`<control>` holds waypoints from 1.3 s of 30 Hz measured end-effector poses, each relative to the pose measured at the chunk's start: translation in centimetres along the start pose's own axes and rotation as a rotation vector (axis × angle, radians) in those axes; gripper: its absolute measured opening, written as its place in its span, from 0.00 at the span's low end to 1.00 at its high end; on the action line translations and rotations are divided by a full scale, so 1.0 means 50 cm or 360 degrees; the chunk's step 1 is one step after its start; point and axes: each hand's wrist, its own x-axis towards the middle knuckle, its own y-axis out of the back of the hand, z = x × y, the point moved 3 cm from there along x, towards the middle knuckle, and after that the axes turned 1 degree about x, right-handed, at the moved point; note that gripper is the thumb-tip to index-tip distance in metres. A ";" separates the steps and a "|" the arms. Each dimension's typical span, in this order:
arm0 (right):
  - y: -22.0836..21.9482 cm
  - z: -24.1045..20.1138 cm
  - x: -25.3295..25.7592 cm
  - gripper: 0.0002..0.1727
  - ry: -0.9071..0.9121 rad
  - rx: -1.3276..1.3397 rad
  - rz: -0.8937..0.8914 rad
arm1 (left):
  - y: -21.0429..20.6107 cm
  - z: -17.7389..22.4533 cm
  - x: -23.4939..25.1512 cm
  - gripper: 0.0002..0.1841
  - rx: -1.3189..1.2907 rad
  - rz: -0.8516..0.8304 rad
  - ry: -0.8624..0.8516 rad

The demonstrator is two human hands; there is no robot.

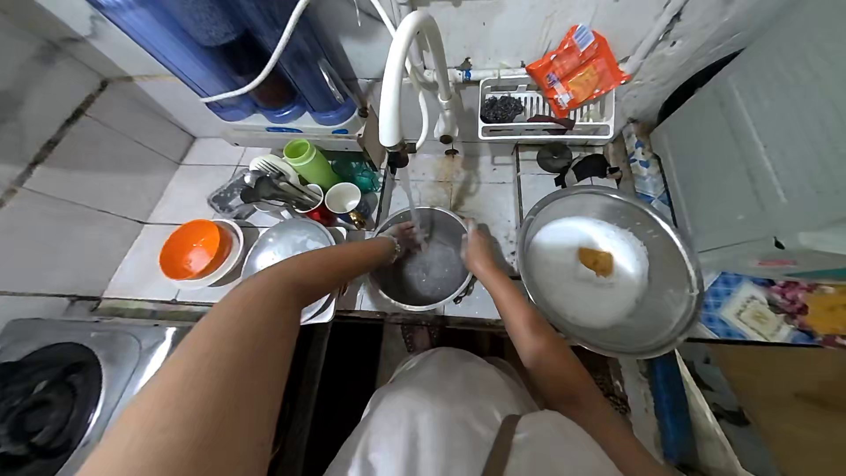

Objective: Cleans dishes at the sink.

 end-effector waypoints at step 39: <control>0.166 -0.231 0.332 0.33 0.0215 0.1156 0.0280 | 0.325 0.025 -0.227 0.37 -0.0115 0.0090 0.0107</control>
